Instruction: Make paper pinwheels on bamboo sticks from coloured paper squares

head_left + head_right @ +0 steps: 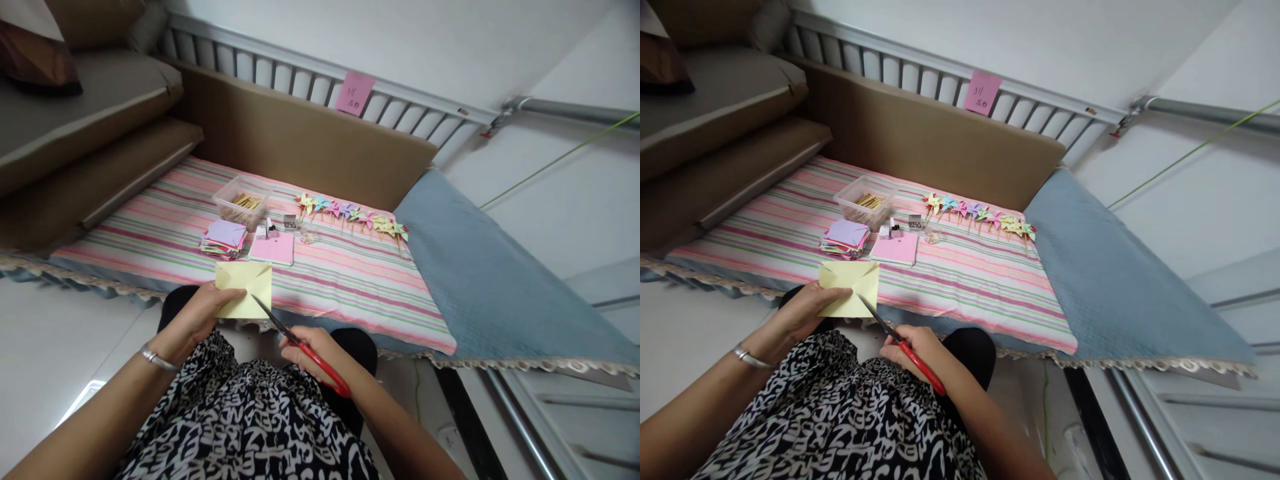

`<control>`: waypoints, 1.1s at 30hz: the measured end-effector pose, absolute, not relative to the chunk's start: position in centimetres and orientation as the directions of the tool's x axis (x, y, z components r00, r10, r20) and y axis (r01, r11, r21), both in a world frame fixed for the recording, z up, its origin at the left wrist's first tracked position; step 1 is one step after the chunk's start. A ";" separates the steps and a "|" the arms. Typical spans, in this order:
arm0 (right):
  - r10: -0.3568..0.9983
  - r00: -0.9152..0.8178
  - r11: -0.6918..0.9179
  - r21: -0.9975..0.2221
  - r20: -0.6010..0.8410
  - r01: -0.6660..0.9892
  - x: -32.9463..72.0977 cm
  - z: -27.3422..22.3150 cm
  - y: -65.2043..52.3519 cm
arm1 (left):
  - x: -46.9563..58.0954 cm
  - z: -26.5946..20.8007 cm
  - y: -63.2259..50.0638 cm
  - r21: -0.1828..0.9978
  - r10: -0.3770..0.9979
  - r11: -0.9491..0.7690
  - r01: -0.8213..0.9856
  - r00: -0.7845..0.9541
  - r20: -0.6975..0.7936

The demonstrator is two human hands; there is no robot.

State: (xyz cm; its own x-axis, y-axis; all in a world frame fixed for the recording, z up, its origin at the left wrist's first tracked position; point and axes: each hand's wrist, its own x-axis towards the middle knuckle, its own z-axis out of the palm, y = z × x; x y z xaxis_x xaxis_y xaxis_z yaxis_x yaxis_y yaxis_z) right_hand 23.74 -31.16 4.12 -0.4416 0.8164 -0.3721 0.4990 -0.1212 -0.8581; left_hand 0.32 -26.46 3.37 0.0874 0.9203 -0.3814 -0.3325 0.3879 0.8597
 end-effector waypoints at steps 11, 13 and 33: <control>0.815 -0.442 -0.124 -0.857 -0.376 0.500 23.9 3.5 -31.1 | 0.2 3.5 -26.5 0.862 0.921 0.385 -0.329 0.079 -0.382; 0.814 -0.441 -0.126 -0.856 -0.378 0.502 23.9 3.3 -31.1 | 0.2 3.3 -26.4 0.860 0.920 0.388 -0.330 0.083 -0.383; 0.721 -0.605 0.170 -0.760 -0.338 0.627 26.6 3.7 -31.0 | -1.0 2.0 -24.9 0.866 0.912 0.405 -0.292 0.061 -0.406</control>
State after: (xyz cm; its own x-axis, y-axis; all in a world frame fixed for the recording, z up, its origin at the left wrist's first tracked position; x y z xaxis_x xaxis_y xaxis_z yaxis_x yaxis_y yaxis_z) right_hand 26.63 -30.96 3.74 -0.6045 0.7213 -0.3382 0.6275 0.1696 -0.7599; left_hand -1.04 -24.93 2.02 0.0609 0.9118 -0.4062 -0.2919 0.4054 0.8663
